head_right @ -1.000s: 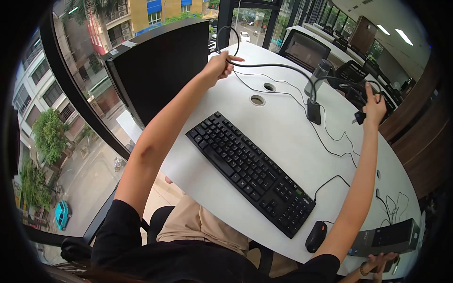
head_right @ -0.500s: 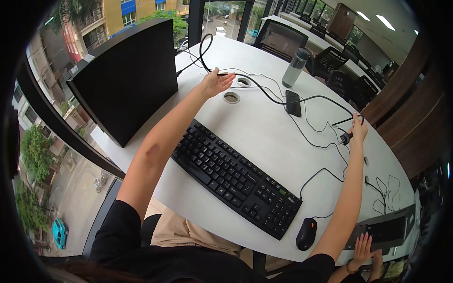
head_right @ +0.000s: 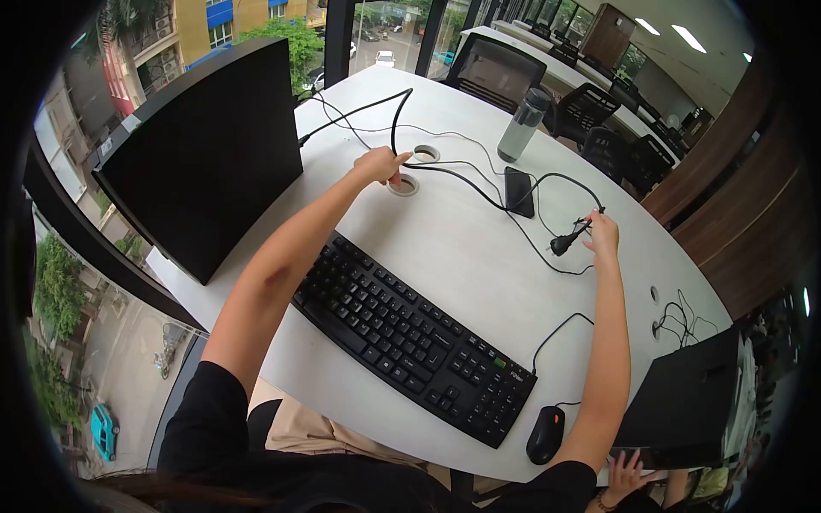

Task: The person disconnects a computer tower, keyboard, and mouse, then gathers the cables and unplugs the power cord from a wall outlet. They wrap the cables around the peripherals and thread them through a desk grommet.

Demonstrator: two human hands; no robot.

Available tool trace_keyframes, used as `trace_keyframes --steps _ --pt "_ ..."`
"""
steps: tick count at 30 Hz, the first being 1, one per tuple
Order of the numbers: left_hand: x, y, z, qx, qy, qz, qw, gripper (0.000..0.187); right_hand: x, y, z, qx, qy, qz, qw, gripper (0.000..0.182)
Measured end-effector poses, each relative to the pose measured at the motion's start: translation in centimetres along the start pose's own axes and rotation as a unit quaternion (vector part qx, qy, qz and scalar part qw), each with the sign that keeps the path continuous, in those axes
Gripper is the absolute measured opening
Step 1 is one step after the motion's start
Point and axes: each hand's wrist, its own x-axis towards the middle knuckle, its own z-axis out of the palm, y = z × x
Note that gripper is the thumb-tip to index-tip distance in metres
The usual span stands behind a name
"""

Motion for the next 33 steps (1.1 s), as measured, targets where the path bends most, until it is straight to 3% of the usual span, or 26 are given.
trace_keyframes --steps 1,3,6,7,9,10,11,14,17,20,22,24,26,29,33 --pt "0.0 -0.3 -0.1 -0.021 -0.011 0.001 1.0 0.064 -0.5 -0.2 -0.3 -0.001 0.001 -0.005 1.0 0.033" --pt "0.0 -0.6 -0.1 -0.121 -0.015 0.004 0.992 0.053 1.4 1.9 -1.1 -0.129 0.069 -0.138 0.98 0.031" --pt "-0.8 -0.8 0.5 -0.45 -0.076 -0.005 0.89 0.047 1.4 3.1 -0.4 -0.222 0.206 -0.303 0.904 0.029" --pt "-1.0 -0.8 0.7 -0.424 -0.072 0.013 0.903 0.04 1.1 3.1 0.1 -0.233 0.258 -0.349 0.87 0.028" --pt "-1.9 -0.7 0.7 -0.262 -0.049 0.083 0.96 0.038 -2.5 -0.6 0.7 0.01 0.082 -0.188 0.979 0.027" --pt "-2.5 -0.6 0.7 -0.177 -0.037 0.116 0.977 0.036 -4.5 -2.7 1.4 0.131 -0.013 -0.096 0.987 0.026" --pt "-3.1 -0.7 0.9 -0.152 -0.026 0.172 0.973 0.032 -5.9 -3.9 2.7 0.209 -0.037 -0.099 0.972 0.027" --pt "-11.5 0.8 -0.3 -0.033 0.022 0.312 0.949 0.03 -7.8 -6.5 5.7 0.26 -0.107 -0.092 0.955 0.023" --pt "-25.2 3.0 -3.8 -0.076 -0.042 0.348 0.933 0.028 -8.4 -8.0 10.3 0.34 -0.203 -0.084 0.914 0.022" --pt "-34.4 0.2 -2.5 -0.192 -0.103 0.428 0.877 0.033 -9.4 -8.1 16.7 0.345 -0.256 -0.096 0.898 0.022" --pt "-39.2 -2.2 -1.8 -0.267 -0.287 0.39 0.833 0.031 -10.7 -7.9 20.9 0.332 -0.225 -0.107 0.91 0.021" --pt "-40.5 -6.3 0.8 -0.23 -0.482 0.386 0.752 0.029 -11.2 -8.0 23.4 0.341 -0.199 -0.124 0.91 0.021" --pt "-40.8 -10.1 3.8 -0.285 -0.545 0.283 0.736 0.027 -11.0 -8.4 24.8 0.369 -0.178 -0.152 0.9 0.021" --pt "-41.5 -14.1 5.1 -0.105 -0.502 0.26 0.818 0.027 -11.3 -9.1 25.8 0.404 -0.159 -0.132 0.891 0.022" --pt "-41.0 -13.4 0.2 -0.296 -0.549 0.258 0.738 0.027 -11.6 -9.9 25.8 0.345 -0.143 -0.155 0.915 0.023"
